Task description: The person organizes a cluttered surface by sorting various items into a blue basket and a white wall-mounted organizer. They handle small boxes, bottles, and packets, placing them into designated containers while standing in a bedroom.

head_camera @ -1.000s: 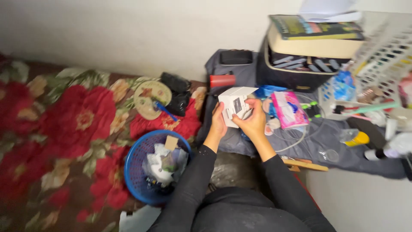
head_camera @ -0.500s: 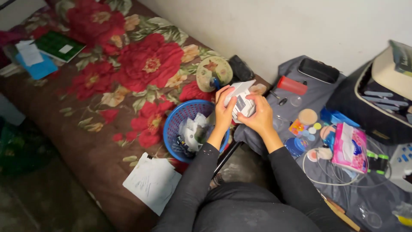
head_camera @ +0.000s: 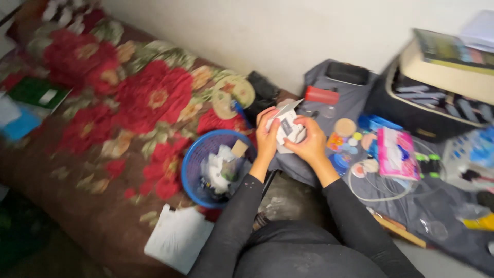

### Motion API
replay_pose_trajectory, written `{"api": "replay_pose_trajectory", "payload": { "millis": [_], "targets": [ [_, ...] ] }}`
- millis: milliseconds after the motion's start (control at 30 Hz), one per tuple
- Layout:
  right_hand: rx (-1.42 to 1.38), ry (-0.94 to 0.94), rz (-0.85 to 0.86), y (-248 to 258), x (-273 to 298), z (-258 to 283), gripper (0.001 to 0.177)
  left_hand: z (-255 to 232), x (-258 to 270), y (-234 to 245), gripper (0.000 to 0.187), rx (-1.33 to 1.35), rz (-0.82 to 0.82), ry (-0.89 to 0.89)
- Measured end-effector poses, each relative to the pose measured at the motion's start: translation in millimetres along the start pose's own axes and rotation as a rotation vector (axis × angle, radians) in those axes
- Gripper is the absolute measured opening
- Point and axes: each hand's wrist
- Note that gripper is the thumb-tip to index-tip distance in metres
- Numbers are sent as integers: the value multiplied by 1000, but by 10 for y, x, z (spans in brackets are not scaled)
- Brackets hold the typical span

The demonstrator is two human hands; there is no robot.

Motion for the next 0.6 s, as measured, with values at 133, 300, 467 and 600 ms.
{"api": "replay_pose_trajectory", "payload": {
  "millis": [133,300,467,600],
  "targets": [
    [-14,-1,-55,243,68,-75,69,252,23,-230,25,163,-32,135],
    [-381,-268,-257,579,236,-246,77,289,188,-899,31,409,42,479],
    [-214,-91,-598,1180,590,-458,52,74,476,-1637,35,614,95,775],
    [-471,-276,-681,1621,914,-464,66,-23,697,-2082,35,709,199,770]
  ]
}}
Point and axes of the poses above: each hand's wrist, its own x-axis away from the middle knuckle, its own y-axis out of the back of the hand, z = x × y, and after that the axes turned 3 degrees about -z, right-handed
